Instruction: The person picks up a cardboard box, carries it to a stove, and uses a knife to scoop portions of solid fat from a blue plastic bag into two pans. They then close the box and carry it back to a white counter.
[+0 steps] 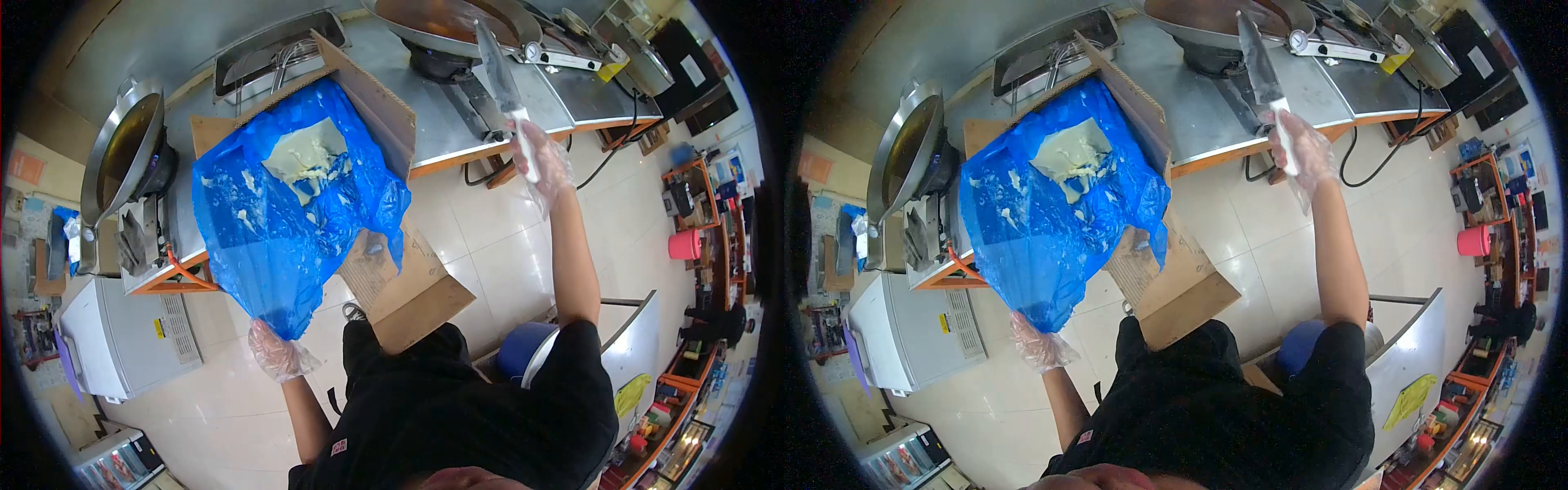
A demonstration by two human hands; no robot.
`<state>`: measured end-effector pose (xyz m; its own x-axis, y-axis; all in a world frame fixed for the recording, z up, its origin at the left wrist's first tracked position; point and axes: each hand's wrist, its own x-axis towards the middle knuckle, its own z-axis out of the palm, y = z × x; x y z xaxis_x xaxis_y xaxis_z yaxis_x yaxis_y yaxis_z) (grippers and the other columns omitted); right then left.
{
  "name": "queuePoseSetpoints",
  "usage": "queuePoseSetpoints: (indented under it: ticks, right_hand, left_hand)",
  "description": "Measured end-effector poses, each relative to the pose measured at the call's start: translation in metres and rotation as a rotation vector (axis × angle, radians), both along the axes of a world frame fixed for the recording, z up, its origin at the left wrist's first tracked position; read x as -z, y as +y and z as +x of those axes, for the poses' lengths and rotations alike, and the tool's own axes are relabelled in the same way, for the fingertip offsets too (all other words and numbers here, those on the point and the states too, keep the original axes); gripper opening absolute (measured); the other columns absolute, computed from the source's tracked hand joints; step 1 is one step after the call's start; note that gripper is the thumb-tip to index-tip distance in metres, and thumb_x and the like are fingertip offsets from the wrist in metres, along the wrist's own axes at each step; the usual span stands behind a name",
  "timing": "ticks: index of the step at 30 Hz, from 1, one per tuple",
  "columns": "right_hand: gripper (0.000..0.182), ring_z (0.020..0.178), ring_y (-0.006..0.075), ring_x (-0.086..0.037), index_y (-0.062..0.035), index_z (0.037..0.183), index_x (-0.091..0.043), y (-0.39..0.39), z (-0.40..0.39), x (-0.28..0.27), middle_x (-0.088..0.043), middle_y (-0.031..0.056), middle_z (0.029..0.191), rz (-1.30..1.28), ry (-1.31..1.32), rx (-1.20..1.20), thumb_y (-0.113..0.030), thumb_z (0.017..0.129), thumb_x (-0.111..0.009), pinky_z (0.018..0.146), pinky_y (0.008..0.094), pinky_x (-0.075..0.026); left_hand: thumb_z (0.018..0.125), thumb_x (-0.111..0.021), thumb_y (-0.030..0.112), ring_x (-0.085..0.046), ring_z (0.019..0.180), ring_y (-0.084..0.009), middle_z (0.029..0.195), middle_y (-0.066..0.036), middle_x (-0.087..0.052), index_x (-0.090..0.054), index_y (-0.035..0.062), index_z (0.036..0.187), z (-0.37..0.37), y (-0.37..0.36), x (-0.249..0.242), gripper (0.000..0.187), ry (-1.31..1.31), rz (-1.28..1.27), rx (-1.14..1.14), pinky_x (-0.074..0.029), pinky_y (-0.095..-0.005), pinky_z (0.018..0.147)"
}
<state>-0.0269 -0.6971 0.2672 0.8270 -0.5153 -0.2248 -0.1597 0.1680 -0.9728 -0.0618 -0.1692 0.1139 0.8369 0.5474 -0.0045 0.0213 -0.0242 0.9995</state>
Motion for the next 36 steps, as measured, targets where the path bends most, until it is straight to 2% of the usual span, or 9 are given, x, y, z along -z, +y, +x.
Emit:
queuePoseSetpoints:
  ticks: [2, 5, 8, 11, 19, 25, 29, 30, 36]
  right_hand:
    - [0.045, 0.053, 0.0092, -0.043, -0.0042, 0.133, -0.058, -0.003, 0.018, -0.006, -0.055, 0.0024, 0.075, -0.100, 0.091, 0.071, -0.034, 0.099, -0.057, 0.047, 0.0248, -0.037]
    - [0.048, 0.063, 0.0155, -0.058, -0.0033, 0.134, -0.058, -0.002, 0.025, -0.017, -0.065, 0.0074, 0.084, -0.402, 0.307, 0.141, -0.035, 0.099, -0.056, 0.056, 0.0290, -0.046]
    - [0.051, 0.087, 0.0312, -0.070, -0.0015, 0.139, -0.052, -0.059, 0.031, 0.024, -0.071, 0.0188, 0.100, -1.368, 0.265, 0.003, -0.033, 0.100, -0.054, 0.073, 0.0408, -0.053]
    - [0.049, 0.106, 0.0432, -0.065, -0.0014, 0.140, -0.049, -0.009, 0.016, -0.032, -0.067, 0.0272, 0.112, -1.476, 0.542, -0.094, -0.029, 0.100, -0.051, 0.091, 0.0502, -0.050]
    - [0.045, 0.099, 0.0469, -0.064, -0.0061, 0.141, -0.048, 0.013, -0.027, -0.059, -0.066, 0.0307, 0.104, -1.627, 0.538, -0.093, -0.021, 0.099, -0.050, 0.085, 0.0541, -0.050]
    - [0.044, 0.099, 0.0466, -0.065, -0.0063, 0.140, -0.048, 0.015, -0.044, 0.000, -0.065, 0.0291, 0.111, -1.240, 0.197, -0.005, -0.027, 0.101, -0.054, 0.081, 0.0516, -0.052]
    - [0.046, 0.078, 0.0207, -0.068, -0.0066, 0.137, -0.053, 0.022, -0.014, 0.006, -0.067, 0.0131, 0.097, -0.237, 0.086, 0.134, -0.033, 0.100, -0.059, 0.059, 0.0319, -0.052]
    - [0.040, 0.067, 0.0103, -0.058, -0.0067, 0.130, -0.058, 0.018, 0.001, 0.014, -0.061, 0.0046, 0.088, -0.124, 0.015, 0.163, -0.033, 0.100, -0.057, 0.052, 0.0228, -0.044]
    - [0.035, 0.055, 0.0085, -0.045, -0.0019, 0.122, -0.059, 0.009, 0.032, 0.034, -0.055, 0.0028, 0.078, 0.256, -0.097, 0.010, -0.030, 0.103, -0.049, 0.047, 0.0221, -0.037]
  left_hand:
    - [0.097, -0.058, 0.055, -0.053, 0.079, -0.0147, 0.087, -0.003, -0.060, -0.064, 0.0026, 0.095, 0.001, -0.001, -0.001, 0.053, 0.000, -0.087, -0.001, -0.044, -0.0303, 0.070]
    - [0.097, -0.058, 0.055, -0.053, 0.078, -0.0149, 0.087, -0.003, -0.060, -0.064, 0.0025, 0.094, 0.002, -0.001, 0.000, 0.052, 0.005, -0.131, -0.006, -0.045, -0.0304, 0.069]
    - [0.097, -0.059, 0.053, -0.053, 0.077, -0.0150, 0.085, -0.004, -0.061, -0.064, 0.0028, 0.093, 0.003, -0.010, -0.006, 0.051, -0.024, -0.189, -0.046, -0.046, -0.0304, 0.069]
    - [0.097, -0.060, 0.052, -0.053, 0.076, -0.0149, 0.084, -0.003, -0.061, -0.064, 0.0033, 0.092, 0.004, -0.009, -0.004, 0.049, -0.027, -0.184, -0.056, -0.046, -0.0308, 0.068]
    - [0.098, -0.059, 0.052, -0.051, 0.071, -0.0141, 0.079, -0.002, -0.056, -0.060, 0.0056, 0.085, 0.004, -0.004, 0.002, 0.048, -0.026, -0.177, -0.007, -0.044, -0.0303, 0.064]
    - [0.100, -0.054, 0.051, -0.050, 0.071, -0.0161, 0.079, -0.004, -0.056, -0.059, 0.0032, 0.087, 0.004, -0.003, -0.001, 0.050, 0.009, -0.115, 0.006, -0.043, -0.0334, 0.064]
    - [0.101, -0.053, 0.049, -0.051, 0.074, -0.0177, 0.081, -0.006, -0.058, -0.060, 0.0016, 0.091, 0.002, 0.007, 0.015, 0.049, 0.012, -0.009, 0.027, -0.043, -0.0348, 0.067]
    - [0.101, -0.053, 0.049, -0.051, 0.074, -0.0177, 0.082, -0.006, -0.058, -0.061, 0.0015, 0.092, 0.003, 0.005, 0.014, 0.049, 0.007, -0.017, 0.024, -0.044, -0.0347, 0.068]
    - [0.101, -0.054, 0.048, -0.053, 0.077, -0.0176, 0.083, -0.006, -0.061, -0.064, 0.0015, 0.095, 0.002, -0.004, 0.000, 0.048, 0.006, 0.025, -0.041, -0.044, -0.0338, 0.070]
